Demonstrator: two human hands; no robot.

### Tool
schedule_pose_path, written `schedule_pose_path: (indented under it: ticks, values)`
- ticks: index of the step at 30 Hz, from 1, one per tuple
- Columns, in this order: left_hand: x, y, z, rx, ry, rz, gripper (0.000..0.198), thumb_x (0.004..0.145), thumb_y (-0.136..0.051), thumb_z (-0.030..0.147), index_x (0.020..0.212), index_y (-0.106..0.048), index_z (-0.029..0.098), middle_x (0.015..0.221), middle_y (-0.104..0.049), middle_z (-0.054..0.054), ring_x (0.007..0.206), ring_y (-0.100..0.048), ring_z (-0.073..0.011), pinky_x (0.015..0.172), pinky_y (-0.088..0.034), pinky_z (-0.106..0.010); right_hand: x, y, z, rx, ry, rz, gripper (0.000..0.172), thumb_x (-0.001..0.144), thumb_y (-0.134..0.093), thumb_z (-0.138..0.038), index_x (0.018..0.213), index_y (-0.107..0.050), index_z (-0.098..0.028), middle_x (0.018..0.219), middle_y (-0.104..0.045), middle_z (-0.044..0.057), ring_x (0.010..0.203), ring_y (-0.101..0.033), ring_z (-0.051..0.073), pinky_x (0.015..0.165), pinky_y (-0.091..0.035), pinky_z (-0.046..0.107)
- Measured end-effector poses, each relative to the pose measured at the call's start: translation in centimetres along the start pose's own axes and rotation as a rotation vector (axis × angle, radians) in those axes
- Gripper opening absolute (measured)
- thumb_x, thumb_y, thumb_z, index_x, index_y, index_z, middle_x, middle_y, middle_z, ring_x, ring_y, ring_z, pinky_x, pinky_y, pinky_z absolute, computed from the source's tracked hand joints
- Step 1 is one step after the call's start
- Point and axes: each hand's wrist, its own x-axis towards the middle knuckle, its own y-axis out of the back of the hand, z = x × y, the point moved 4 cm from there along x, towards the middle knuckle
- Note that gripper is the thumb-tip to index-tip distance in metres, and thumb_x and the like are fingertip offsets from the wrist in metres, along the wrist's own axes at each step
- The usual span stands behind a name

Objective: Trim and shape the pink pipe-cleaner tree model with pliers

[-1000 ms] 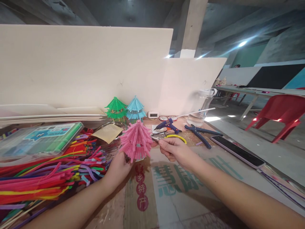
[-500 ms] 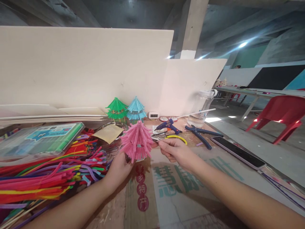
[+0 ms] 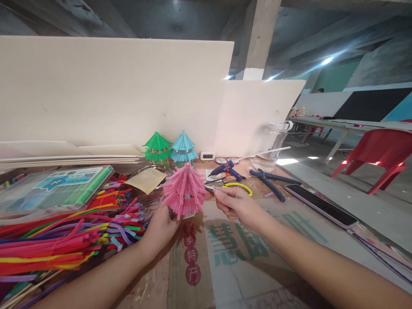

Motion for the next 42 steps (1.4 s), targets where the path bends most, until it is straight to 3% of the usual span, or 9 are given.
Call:
schedule_pose_path:
  ticks: [9, 18, 31, 42]
  values:
    - [0.0, 0.0, 0.1, -0.008, -0.003, -0.019, 0.021, 0.079, -0.05, 0.03, 0.082, -0.066, 0.017, 0.082, -0.073, -0.008, 0.089, -0.067, -0.026, 0.087, -0.052, -0.039, 0.0, -0.1, -0.2, -0.076, 0.01, 0.011, 0.056, 0.061, -0.063, -0.074, 0.062, -0.044, -0.021, 0.047, -0.028, -0.01, 0.043, -0.019, 0.006, 0.042, -0.011, 0.024]
    - [0.0, 0.0, -0.3, -0.029, 0.045, -0.025, 0.022, 0.078, -0.055, 0.03, 0.091, -0.068, 0.017, 0.094, -0.075, -0.009, 0.092, -0.066, -0.0255, 0.09, -0.051, -0.038, 0.0, 0.0, -0.2, -0.066, 0.03, 0.013, 0.059, 0.063, -0.063, -0.075, 0.057, -0.038, -0.022, 0.048, -0.029, -0.009, 0.042, -0.02, 0.005, 0.043, -0.012, 0.025]
    - [-0.1, -0.1, -0.8, -0.012, 0.031, -0.042, 0.027, 0.08, -0.051, 0.032, 0.095, -0.067, 0.015, 0.097, -0.074, -0.011, 0.095, -0.065, -0.0268, 0.092, -0.049, -0.041, 0.1, -0.2, -0.1, -0.062, 0.039, 0.009, 0.051, 0.064, -0.065, -0.068, 0.064, -0.05, -0.019, 0.046, -0.027, -0.01, 0.043, -0.018, 0.006, 0.042, -0.011, 0.024]
    - [0.0, 0.0, 0.0, -0.023, -0.004, -0.013, 0.02, 0.079, -0.051, 0.03, 0.087, -0.066, 0.017, 0.087, -0.074, -0.008, 0.085, -0.066, -0.0244, 0.083, -0.052, -0.036, 0.0, -0.3, -0.2, -0.029, 0.049, -0.003, 0.056, 0.063, -0.065, -0.072, 0.057, -0.041, -0.021, 0.046, -0.029, -0.009, 0.042, -0.019, 0.005, 0.041, -0.011, 0.024]
